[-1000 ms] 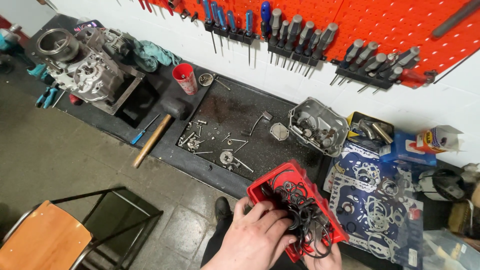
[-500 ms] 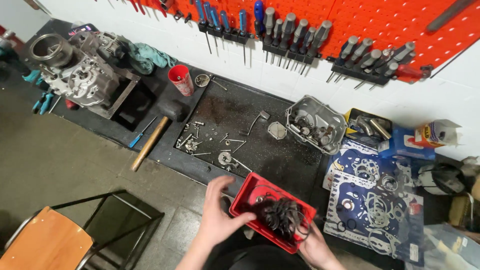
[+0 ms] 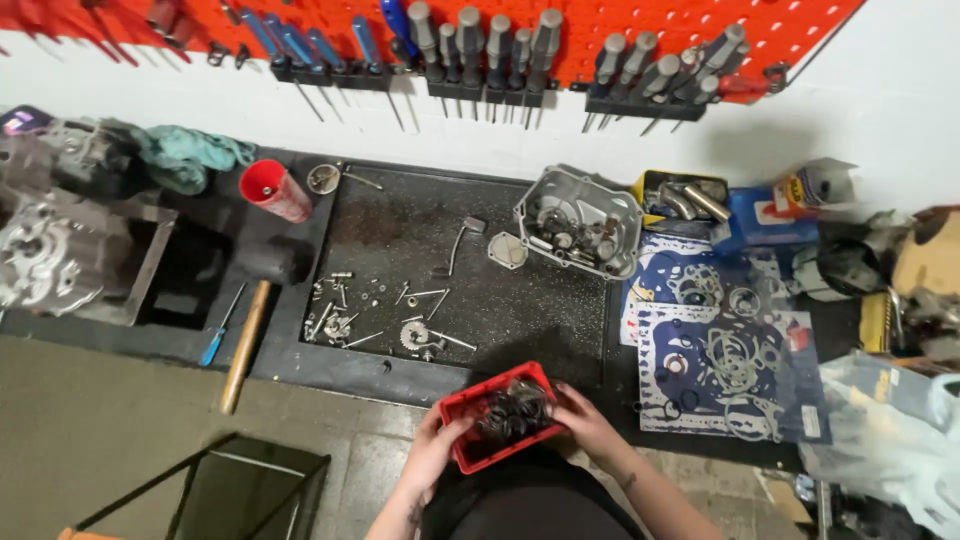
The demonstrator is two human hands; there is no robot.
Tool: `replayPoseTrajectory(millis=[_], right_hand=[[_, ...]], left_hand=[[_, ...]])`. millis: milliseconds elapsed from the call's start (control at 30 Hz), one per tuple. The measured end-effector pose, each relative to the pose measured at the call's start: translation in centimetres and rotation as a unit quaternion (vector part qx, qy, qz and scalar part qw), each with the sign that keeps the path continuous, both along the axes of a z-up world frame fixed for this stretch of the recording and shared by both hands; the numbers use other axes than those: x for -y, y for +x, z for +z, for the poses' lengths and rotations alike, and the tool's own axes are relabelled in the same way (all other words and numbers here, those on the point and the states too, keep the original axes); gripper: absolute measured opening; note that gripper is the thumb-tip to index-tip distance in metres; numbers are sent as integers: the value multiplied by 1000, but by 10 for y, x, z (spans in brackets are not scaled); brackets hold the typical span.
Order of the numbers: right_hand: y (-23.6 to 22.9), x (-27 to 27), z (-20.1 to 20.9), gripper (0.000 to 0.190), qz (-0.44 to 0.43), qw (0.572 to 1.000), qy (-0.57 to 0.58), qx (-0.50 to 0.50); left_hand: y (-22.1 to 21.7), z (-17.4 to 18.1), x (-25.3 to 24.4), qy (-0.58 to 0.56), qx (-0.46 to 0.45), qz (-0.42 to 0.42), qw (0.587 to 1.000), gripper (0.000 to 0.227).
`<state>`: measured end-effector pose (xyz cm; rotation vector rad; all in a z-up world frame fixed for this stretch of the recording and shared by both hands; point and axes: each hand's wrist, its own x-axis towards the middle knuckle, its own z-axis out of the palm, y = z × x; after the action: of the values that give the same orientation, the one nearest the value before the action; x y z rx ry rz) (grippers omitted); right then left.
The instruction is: The person sorts black rubber O-rings from a red plastic bin onto a workbench, separating them by size. They then use blue pliers to manipulate a small metal component before returning to organize the O-rings further.
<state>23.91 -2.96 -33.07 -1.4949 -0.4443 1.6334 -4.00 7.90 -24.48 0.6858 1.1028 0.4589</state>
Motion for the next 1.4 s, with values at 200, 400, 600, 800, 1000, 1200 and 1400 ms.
replayPoseTrajectory(millis=[200,400,600,800,1000,1200,1400], right_hand=[[-8,-33,34,50,-53,974,128,178],[-24,-59,106,53,-50,876,118,466],[-30,-66,125,62,-91,821,71,559],[-27,-79,142,86,-34,763,55,643],[-8,-87,141,104,17,802,-40,596],[17,-72,111,103,12,788,-47,614],[43,-50,98,90,31,784,28,619]], left_hand=[[19,-20,-53,102,-23,-45,994,49],[46,-11,-84,310,-62,-126,940,55],[77,-8,-90,376,-105,-148,908,54],[103,28,-85,404,-108,-186,889,58],[123,29,-81,437,-96,-208,870,61],[147,24,-70,410,-102,-235,875,62],[163,6,-49,409,-79,-209,885,61]])
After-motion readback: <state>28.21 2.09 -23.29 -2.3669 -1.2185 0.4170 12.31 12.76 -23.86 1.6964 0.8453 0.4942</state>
